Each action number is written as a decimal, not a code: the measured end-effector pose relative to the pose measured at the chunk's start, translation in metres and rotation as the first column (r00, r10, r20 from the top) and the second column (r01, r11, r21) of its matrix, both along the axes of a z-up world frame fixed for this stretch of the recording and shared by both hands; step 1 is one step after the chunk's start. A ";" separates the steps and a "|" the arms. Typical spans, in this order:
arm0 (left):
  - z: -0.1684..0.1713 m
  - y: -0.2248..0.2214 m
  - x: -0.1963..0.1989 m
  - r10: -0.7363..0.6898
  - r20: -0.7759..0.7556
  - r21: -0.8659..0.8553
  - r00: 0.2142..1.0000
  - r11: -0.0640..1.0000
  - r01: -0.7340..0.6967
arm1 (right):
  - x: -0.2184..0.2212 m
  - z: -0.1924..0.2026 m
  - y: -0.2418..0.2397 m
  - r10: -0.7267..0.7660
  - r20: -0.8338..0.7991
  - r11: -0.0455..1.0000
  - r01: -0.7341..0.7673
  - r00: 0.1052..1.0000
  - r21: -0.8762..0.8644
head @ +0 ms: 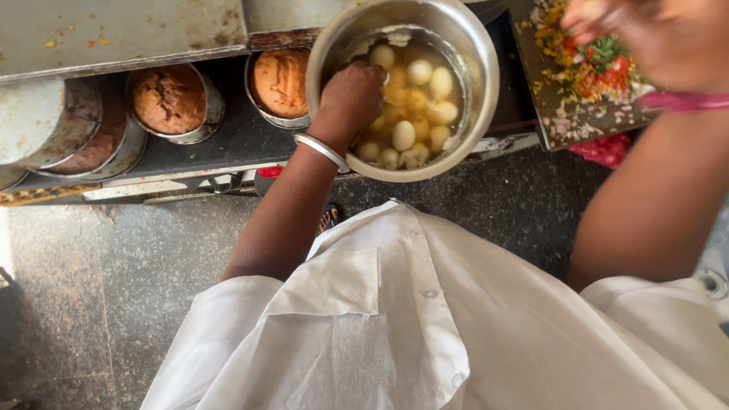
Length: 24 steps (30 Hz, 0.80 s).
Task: The person peels boiled eggs by hand, removing the shells and placing the peeled eggs on a metal tray.
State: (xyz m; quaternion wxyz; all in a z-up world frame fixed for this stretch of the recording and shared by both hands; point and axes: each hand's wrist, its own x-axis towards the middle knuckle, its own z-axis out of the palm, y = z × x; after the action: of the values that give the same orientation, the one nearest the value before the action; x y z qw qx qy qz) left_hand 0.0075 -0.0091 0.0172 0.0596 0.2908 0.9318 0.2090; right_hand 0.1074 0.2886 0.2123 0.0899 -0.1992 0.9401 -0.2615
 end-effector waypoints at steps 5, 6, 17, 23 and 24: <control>0.003 -0.003 -0.001 0.004 0.036 0.028 0.999 1.000 -0.005 | 0.048 -0.055 0.084 -0.248 -0.060 0.969 0.249 0.967 0.007; 0.004 -0.002 -0.001 -0.006 0.034 0.033 0.999 0.999 0.004 | 0.059 -0.066 0.105 -0.319 -0.089 0.947 0.320 0.944 0.002; 0.006 -0.002 -0.003 -0.025 0.081 -0.009 0.996 1.000 0.026 | 0.167 -0.180 0.257 -0.858 -0.401 0.383 0.920 0.320 -0.086; 0.007 -0.001 -0.002 -0.022 0.108 -0.102 0.994 0.994 0.033 | 0.213 -0.263 0.294 -0.931 -0.346 0.142 0.988 0.116 -0.053; 0.005 -0.001 -0.003 -0.004 0.106 -0.104 0.994 0.995 0.015 | 0.211 -0.273 0.288 -0.934 -0.336 0.145 0.988 0.120 -0.050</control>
State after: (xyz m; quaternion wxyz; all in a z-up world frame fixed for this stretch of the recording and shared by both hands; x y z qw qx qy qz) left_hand 0.0042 -0.0102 0.0219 0.1248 0.2804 0.9355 0.1748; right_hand 0.3182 0.5770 -0.0609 -0.2204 0.4308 0.8644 -0.1362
